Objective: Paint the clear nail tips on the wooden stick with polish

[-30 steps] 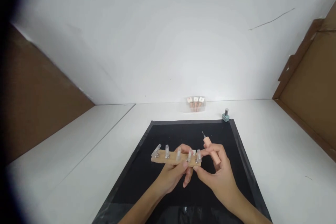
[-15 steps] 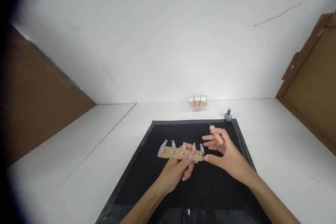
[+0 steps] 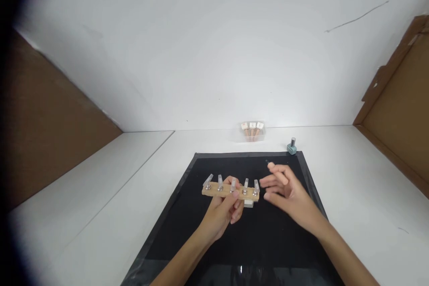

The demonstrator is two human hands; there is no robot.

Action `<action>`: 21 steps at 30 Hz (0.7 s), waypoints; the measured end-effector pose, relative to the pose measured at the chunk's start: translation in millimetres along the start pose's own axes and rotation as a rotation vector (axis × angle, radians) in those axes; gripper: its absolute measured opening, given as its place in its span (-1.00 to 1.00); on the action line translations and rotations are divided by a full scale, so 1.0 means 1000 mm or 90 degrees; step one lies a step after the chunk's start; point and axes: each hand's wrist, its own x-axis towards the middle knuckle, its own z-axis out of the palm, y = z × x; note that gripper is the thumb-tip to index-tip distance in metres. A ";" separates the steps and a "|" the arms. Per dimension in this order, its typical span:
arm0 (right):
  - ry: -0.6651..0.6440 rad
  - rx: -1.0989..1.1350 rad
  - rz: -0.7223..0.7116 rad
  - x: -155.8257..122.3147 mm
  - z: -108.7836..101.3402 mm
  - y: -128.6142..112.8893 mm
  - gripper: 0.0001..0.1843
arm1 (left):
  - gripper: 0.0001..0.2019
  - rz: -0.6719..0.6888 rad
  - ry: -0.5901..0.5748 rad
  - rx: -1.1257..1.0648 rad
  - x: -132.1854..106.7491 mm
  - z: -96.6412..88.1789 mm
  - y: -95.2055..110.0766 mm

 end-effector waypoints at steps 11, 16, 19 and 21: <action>0.172 -0.073 -0.118 0.013 -0.004 -0.048 -0.56 | -0.52 -0.066 -0.044 0.029 0.004 -0.007 -0.005; 0.132 -0.029 -0.085 0.009 0.015 -0.031 -0.59 | -0.52 -0.073 -0.097 0.024 0.003 -0.012 -0.009; 0.116 -0.011 -0.081 0.008 0.018 -0.022 -0.59 | -0.53 -0.083 -0.137 0.016 0.002 -0.014 -0.010; 0.114 0.003 -0.088 0.008 0.016 -0.020 -0.57 | -0.53 -0.102 -0.164 0.023 0.001 -0.014 -0.009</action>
